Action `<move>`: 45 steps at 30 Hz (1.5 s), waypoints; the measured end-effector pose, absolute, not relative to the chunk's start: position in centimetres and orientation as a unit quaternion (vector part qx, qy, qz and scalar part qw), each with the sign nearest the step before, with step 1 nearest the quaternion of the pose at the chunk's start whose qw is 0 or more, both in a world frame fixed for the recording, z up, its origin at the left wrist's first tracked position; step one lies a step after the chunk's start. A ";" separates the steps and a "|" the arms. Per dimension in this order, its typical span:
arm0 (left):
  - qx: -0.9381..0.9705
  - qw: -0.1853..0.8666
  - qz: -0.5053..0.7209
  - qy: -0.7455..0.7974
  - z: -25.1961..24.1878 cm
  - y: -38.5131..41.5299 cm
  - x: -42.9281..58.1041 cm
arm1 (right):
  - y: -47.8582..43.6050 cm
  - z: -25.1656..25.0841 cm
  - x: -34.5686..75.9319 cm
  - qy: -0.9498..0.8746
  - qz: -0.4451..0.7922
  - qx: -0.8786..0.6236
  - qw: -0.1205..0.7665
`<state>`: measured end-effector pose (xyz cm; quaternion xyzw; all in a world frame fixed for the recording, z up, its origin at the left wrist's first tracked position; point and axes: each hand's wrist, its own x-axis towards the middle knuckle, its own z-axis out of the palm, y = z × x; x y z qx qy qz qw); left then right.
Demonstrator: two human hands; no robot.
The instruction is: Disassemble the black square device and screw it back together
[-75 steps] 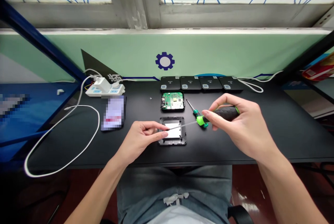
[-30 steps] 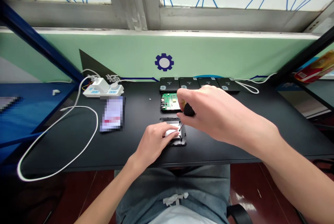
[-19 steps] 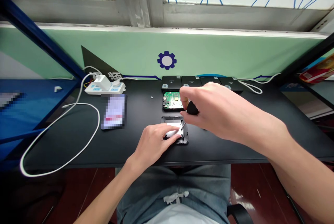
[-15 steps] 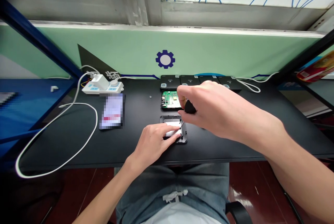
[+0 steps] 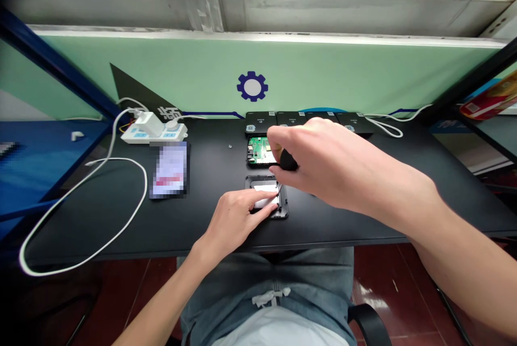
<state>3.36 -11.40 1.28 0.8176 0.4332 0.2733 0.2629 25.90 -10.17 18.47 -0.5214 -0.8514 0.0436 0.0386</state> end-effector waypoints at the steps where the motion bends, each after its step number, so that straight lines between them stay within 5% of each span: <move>1: 0.817 0.265 0.274 0.433 1.3 -11.4 3.3 | -10.2 18.5 25.9 -0.851 0.039 -0.522 0.037; 45: 0.796 0.249 0.297 0.464 0.4 -11.9 3.5 | -10.0 19.0 26.4 -0.889 0.025 -0.456 0.022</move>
